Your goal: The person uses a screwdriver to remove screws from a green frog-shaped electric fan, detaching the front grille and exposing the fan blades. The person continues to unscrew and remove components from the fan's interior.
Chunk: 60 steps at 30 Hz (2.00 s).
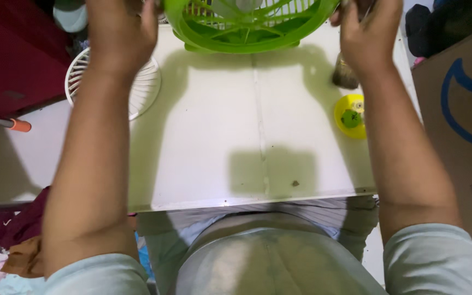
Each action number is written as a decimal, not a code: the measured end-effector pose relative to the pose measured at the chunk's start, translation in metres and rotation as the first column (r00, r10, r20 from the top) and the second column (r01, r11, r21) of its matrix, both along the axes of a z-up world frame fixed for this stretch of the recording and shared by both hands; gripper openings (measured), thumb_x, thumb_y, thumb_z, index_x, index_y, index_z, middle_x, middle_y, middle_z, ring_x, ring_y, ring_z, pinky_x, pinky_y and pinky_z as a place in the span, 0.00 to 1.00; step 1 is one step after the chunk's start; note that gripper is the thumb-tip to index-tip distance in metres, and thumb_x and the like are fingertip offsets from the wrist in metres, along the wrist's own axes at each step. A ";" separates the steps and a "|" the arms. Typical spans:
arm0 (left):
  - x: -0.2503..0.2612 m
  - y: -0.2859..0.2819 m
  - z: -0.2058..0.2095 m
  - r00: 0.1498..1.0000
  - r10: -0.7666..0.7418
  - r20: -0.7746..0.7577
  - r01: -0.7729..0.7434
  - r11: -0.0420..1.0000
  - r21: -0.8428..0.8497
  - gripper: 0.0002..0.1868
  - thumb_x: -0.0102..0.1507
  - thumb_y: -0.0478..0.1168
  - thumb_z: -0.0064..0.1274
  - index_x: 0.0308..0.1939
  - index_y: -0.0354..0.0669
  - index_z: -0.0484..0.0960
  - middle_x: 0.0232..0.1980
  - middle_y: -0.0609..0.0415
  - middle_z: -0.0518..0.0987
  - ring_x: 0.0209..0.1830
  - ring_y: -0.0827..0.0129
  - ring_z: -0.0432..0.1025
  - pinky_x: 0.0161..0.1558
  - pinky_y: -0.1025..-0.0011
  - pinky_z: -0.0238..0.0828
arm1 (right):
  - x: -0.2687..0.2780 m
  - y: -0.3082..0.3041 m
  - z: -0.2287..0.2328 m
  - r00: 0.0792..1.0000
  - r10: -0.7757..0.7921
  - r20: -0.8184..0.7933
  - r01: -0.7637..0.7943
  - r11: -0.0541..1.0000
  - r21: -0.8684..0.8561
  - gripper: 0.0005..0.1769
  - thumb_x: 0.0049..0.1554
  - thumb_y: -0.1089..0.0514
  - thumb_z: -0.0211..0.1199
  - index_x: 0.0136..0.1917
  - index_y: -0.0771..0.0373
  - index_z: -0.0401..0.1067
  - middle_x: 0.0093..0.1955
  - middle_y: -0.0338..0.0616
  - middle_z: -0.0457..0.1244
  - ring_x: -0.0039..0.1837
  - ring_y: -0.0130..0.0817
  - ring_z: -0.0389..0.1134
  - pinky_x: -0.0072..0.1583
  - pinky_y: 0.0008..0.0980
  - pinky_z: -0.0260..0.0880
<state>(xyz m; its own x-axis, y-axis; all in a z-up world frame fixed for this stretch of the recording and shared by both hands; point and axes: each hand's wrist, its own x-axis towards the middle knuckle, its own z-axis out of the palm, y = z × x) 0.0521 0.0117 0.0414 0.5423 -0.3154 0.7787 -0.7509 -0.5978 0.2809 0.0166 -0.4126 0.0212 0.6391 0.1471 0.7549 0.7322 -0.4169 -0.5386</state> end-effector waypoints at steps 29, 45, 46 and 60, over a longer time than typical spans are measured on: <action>-0.138 0.008 -0.095 0.990 -0.137 0.018 0.134 0.986 0.101 0.29 0.59 0.20 0.60 0.60 0.41 0.68 0.53 0.45 0.83 0.53 0.52 0.81 0.49 0.63 0.80 | -0.150 0.015 -0.095 0.956 -0.284 -0.079 0.228 0.882 -0.412 0.25 0.48 0.71 0.74 0.53 0.65 0.63 0.61 0.50 0.65 0.53 0.46 0.72 0.52 0.37 0.73; -0.141 0.004 -0.107 0.994 -0.109 -0.017 0.111 0.982 0.154 0.38 0.57 0.23 0.65 0.67 0.40 0.64 0.55 0.43 0.79 0.53 0.50 0.77 0.50 0.59 0.77 | -0.149 0.019 -0.100 0.922 -0.370 -0.112 0.264 0.814 -0.517 0.26 0.48 0.73 0.71 0.57 0.65 0.66 0.62 0.54 0.62 0.57 0.54 0.68 0.54 0.46 0.70; -0.142 0.004 -0.106 0.995 -0.103 -0.017 0.104 0.982 0.156 0.40 0.57 0.24 0.66 0.69 0.39 0.64 0.55 0.43 0.79 0.53 0.49 0.77 0.50 0.60 0.77 | -0.149 0.019 -0.101 0.915 -0.382 -0.130 0.271 0.821 -0.502 0.25 0.48 0.73 0.70 0.57 0.66 0.65 0.63 0.54 0.62 0.58 0.54 0.68 0.55 0.46 0.70; -0.148 0.006 -0.105 0.966 0.069 -0.247 -0.065 0.998 0.026 0.42 0.60 0.19 0.49 0.77 0.43 0.56 0.60 0.45 0.79 0.56 0.52 0.78 0.53 0.61 0.77 | -0.157 -0.003 -0.113 0.959 -0.268 -0.092 0.278 0.954 0.117 0.17 0.74 0.53 0.50 0.65 0.71 0.61 0.59 0.47 0.60 0.53 0.32 0.67 0.58 0.28 0.71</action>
<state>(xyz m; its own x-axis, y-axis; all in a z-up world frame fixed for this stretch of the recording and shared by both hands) -0.0964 0.0174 -0.0640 0.7383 -0.2841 0.6117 -0.6169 -0.6510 0.4422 -0.1401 -0.4158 -0.0920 0.6966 -0.1348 0.7047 0.5558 -0.5197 -0.6489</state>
